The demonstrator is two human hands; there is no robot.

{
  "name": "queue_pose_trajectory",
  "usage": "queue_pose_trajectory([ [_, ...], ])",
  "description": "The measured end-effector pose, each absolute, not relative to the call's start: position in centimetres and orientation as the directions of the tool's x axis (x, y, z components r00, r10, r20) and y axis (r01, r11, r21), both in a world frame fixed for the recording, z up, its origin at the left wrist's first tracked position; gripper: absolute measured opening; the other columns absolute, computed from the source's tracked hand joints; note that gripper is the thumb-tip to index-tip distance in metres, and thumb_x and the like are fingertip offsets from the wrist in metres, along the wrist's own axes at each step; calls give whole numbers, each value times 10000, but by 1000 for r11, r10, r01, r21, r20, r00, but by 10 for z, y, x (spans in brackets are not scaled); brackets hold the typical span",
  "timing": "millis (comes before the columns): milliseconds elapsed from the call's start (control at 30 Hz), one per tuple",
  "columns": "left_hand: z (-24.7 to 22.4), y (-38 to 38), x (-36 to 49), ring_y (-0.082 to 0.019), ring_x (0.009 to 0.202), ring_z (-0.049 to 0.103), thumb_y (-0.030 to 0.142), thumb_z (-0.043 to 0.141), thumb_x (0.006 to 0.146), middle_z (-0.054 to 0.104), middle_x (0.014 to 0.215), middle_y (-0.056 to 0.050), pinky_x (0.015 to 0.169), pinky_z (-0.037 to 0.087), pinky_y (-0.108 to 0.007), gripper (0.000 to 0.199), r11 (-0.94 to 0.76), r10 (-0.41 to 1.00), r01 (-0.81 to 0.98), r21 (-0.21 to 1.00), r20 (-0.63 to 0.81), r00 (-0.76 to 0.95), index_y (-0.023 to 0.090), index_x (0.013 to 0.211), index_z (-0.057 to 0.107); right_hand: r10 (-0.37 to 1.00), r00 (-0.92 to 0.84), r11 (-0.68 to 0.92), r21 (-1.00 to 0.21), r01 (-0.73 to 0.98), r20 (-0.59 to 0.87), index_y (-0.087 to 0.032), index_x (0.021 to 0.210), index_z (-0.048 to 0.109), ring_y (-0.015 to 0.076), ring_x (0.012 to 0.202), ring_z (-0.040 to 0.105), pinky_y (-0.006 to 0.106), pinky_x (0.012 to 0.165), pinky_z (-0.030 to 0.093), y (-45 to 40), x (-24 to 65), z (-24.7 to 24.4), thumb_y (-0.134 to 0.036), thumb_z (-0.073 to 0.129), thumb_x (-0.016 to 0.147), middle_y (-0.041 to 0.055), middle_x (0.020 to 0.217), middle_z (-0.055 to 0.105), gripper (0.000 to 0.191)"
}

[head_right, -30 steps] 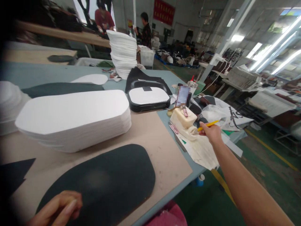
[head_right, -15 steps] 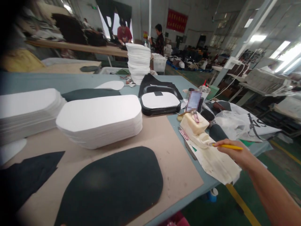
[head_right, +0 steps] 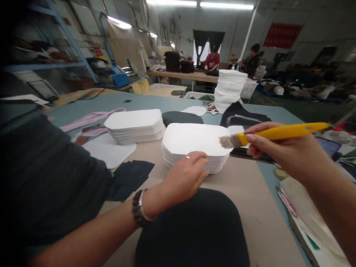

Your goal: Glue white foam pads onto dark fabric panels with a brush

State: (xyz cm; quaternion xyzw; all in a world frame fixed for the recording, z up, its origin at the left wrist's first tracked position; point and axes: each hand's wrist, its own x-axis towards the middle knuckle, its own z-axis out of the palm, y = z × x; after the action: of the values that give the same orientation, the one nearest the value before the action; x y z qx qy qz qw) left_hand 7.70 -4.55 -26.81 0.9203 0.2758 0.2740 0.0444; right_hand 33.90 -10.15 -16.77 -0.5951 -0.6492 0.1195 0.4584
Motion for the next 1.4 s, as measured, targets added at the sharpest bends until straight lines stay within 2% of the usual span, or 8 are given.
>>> queue_pose_trajectory([
  [133, -287, -32, 107, -374, 1390, 460, 308, 530, 997, 509, 1476, -192, 1137, 394, -607, 487, -735, 603, 678, -4, 451, 658, 123, 1444, 474, 903, -309, 421, -748, 512, 297, -159, 948, 747, 164, 705, 652, 283, 635, 570, -27, 246, -148, -520, 786, 807, 75, 812, 716, 390],
  [300, -307, -34, 115, -397, 1413, 442, 303, 469, 1024, 466, 1526, -198, 1119, 417, -634, 494, -681, 633, 720, -132, 387, 670, 118, 1482, 471, 862, -493, 386, -785, 485, 119, -154, 905, 729, 141, 628, 624, 246, 556, 520, 19, 203, -167, -394, 761, 825, 32, 728, 684, 255],
  [433, -307, -34, 113, -413, 1393, 462, 278, 457, 1018, 493, 1504, -202, 1097, 439, -636, 490, -693, 593, 705, -150, 438, 676, 94, 1470, 496, 893, -442, 314, -814, 489, 79, -152, 867, 710, 137, 566, 616, 235, 505, 514, 39, 185, -178, -318, 751, 828, 27, 665, 668, 175],
  [633, -307, -33, 111, -421, 1360, 494, 246, 436, 1001, 562, 1433, -186, 1068, 445, -636, 433, -707, 570, 702, -91, 513, 641, 115, 1374, 611, 973, -168, 210, -898, 386, 155, -121, 784, 673, 141, 449, 590, 249, 447, 536, 88, 161, -188, -167, 705, 837, 23, 538, 626, 77],
  [833, -314, -30, 112, -407, 1327, 522, 269, 445, 1000, 605, 1393, -154, 1049, 460, -615, 421, -702, 552, 709, -69, 575, 603, 120, 1348, 630, 982, 46, 156, -926, 343, 183, -115, 703, 625, 126, 442, 564, 242, 437, 537, 153, 156, -188, -90, 645, 844, 29, 522, 603, 145],
  [1000, -316, -28, 112, -402, 1285, 555, 250, 452, 994, 632, 1358, -130, 1013, 485, -611, 398, -706, 530, 705, -70, 609, 591, 141, 1310, 667, 971, -37, 232, -907, 352, 234, -105, 801, 713, 105, 552, 590, 180, 484, 495, 164, 178, -168, -118, 742, 806, 44, 638, 661, 32],
  [1133, -315, -30, 111, -402, 1297, 544, 249, 461, 993, 625, 1363, -134, 1028, 470, -613, 395, -696, 524, 713, -87, 616, 588, 140, 1310, 670, 959, -233, 235, -908, 348, 159, -121, 825, 765, 112, 665, 614, 166, 548, 495, 163, 196, -166, -135, 815, 715, 69, 769, 714, 121],
  [1400, -315, -30, 109, -384, 1302, 551, 246, 455, 994, 619, 1375, -126, 1044, 460, -595, 405, -688, 518, 716, -119, 611, 599, 140, 1331, 652, 991, -126, 90, -920, 380, 45, -105, 839, 759, 130, 688, 617, 200, 591, 514, 171, 236, -176, -119, 815, 682, 92, 810, 718, 168],
])
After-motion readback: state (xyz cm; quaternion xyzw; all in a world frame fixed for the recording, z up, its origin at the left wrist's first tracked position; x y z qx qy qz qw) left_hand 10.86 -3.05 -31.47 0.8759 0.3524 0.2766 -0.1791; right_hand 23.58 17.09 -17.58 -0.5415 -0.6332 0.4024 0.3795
